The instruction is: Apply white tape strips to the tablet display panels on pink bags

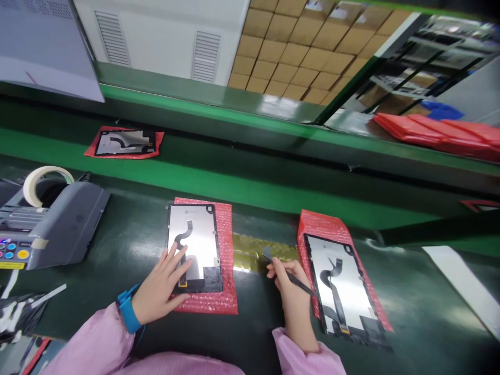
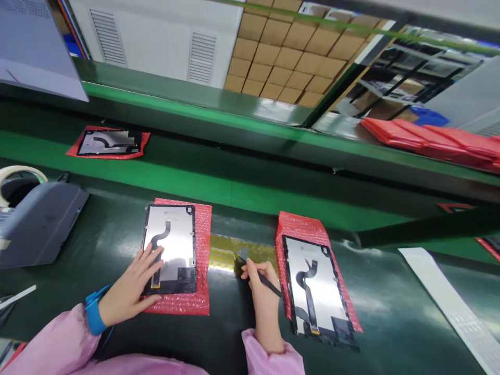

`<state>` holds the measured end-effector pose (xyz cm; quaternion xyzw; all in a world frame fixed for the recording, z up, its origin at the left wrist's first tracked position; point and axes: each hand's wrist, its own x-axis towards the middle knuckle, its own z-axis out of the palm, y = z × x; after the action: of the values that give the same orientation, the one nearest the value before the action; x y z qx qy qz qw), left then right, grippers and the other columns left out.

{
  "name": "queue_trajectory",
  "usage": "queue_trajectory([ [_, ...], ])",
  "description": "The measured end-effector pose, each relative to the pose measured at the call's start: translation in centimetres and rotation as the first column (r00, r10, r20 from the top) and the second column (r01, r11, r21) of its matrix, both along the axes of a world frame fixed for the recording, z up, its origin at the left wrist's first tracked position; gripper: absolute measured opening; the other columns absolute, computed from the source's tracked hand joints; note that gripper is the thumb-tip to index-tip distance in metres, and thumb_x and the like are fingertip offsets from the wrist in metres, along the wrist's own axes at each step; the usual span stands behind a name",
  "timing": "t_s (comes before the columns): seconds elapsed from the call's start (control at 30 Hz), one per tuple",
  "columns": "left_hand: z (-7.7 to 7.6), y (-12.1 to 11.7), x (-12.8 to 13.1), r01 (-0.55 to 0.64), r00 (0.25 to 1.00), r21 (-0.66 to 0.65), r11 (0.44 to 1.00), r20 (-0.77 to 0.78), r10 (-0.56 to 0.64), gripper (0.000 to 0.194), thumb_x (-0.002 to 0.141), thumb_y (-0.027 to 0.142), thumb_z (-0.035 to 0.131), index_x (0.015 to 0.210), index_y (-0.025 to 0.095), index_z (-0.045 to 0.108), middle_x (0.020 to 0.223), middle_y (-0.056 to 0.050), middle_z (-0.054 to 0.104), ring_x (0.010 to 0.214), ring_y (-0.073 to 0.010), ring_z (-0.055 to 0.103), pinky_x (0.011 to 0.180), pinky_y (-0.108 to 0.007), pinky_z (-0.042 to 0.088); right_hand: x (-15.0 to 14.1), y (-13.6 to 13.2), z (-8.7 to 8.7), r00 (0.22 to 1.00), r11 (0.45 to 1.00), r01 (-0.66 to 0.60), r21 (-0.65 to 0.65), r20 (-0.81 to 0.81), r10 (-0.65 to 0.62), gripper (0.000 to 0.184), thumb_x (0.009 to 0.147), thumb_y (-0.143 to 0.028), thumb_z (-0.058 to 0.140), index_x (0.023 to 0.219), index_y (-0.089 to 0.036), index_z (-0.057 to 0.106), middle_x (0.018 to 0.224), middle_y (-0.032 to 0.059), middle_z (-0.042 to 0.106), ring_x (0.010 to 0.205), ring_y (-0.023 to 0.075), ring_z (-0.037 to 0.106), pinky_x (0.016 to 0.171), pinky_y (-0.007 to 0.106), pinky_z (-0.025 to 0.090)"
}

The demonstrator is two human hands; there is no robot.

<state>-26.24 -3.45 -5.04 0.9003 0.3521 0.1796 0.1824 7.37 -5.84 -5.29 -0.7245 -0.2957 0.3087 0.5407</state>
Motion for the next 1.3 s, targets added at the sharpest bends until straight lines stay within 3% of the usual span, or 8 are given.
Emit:
queue_trajectory([
  [0.1, 0.2, -0.2, -0.3, 0.009, 0.994, -0.045, 0.999, 0.110, -0.004, 0.072, 0.096, 0.017, 0.058, 0.157, 0.022, 0.020, 0.159, -0.017, 0.036, 0.154, -0.0351, 0.014, 0.119, -0.065, 0.026, -1.2, -0.8, 0.5, 1.000, 1.000, -0.011, 0.023, -0.012, 0.012, 0.052, 0.066, -0.066, 0.080, 0.065, -0.020, 0.055, 0.058, 0.0015, 0.064, 0.053, 0.0135, 0.058, 0.044, 0.022, 0.038],
  [0.17, 0.3, -0.5, -0.6, 0.032, 0.984, -0.066, 0.997, 0.175, -0.020, 0.068, 0.096, 0.014, 0.055, 0.155, 0.023, 0.023, 0.154, -0.015, 0.045, 0.154, -0.0319, 0.017, 0.120, -0.063, 0.026, -3.0, -1.4, 1.0, 0.998, 0.998, -0.050, 0.030, -0.037, 0.051, 0.051, 0.068, -0.064, 0.080, 0.064, -0.021, 0.054, 0.056, 0.0014, 0.064, 0.049, 0.0126, 0.055, 0.042, 0.021, 0.036],
  [0.23, 0.4, -0.8, -1.1, 0.057, 0.976, -0.094, 0.994, 0.214, -0.036, 0.061, 0.096, 0.011, 0.054, 0.150, 0.023, 0.028, 0.149, -0.013, 0.052, 0.154, -0.0293, 0.019, 0.122, -0.060, 0.026, -5.5, -2.1, 1.4, 0.982, 0.986, -0.161, 0.038, -0.096, 0.164, 0.049, 0.071, -0.062, 0.079, 0.062, -0.021, 0.053, 0.053, 0.0015, 0.063, 0.041, 0.0108, 0.049, 0.037, 0.021, 0.032],
  [0.33, 0.4, -1.5, -1.6, 0.069, 0.981, -0.158, 0.985, 0.192, -0.038, 0.055, 0.095, 0.009, 0.054, 0.145, 0.022, 0.036, 0.143, -0.011, 0.059, 0.152, -0.0280, 0.025, 0.122, -0.057, 0.028, -9.4, -2.8, 1.9, 0.898, 0.918, -0.391, 0.069, -0.188, 0.397, 0.047, 0.077, -0.059, 0.075, 0.061, -0.021, 0.053, 0.051, 0.0025, 0.064, 0.034, 0.0090, 0.044, 0.034, 0.021, 0.033],
  [0.43, 0.3, -2.1, -1.8, 0.036, 0.990, -0.210, 0.977, 0.139, -0.007, 0.052, 0.094, 0.009, 0.055, 0.142, 0.020, 0.041, 0.139, -0.011, 0.061, 0.149, -0.0281, 0.033, 0.122, -0.055, 0.030, -12.1, -2.9, 1.8, 0.840, 0.863, -0.501, 0.059, -0.205, 0.502, 0.045, 0.080, -0.058, 0.072, 0.062, -0.021, 0.056, 0.051, 0.0027, 0.065, 0.030, 0.0080, 0.042, 0.034, 0.022, 0.037],
  [0.7, 0.0, -2.2, -1.4, -0.026, 0.990, -0.196, 0.980, 0.132, 0.053, 0.048, 0.095, 0.015, 0.060, 0.141, 0.018, 0.044, 0.137, -0.015, 0.063, 0.144, -0.0255, 0.044, 0.120, -0.050, 0.037, -13.9, -3.3, 0.3, 0.866, 0.868, -0.493, -0.065, -0.141, 0.481, 0.044, 0.081, -0.060, 0.071, 0.065, -0.021, 0.057, 0.058, 0.0039, 0.069, 0.034, 0.0100, 0.048, 0.038, 0.024, 0.041],
  [1.3, -0.1, -2.2, -1.3, -0.015, 0.985, -0.144, 0.990, 0.166, 0.039, 0.042, 0.100, 0.020, 0.055, 0.140, 0.018, 0.043, 0.132, -0.014, 0.065, 0.142, -0.0244, 0.046, 0.120, -0.049, 0.037, -14.5, -4.0, -0.2, 0.872, 0.867, -0.490, -0.089, -0.026, 0.490, 0.039, 0.086, -0.053, 0.069, 0.065, -0.023, 0.057, 0.059, 0.0005, 0.068, 0.042, 0.0125, 0.054, 0.045, 0.027, 0.045],
])
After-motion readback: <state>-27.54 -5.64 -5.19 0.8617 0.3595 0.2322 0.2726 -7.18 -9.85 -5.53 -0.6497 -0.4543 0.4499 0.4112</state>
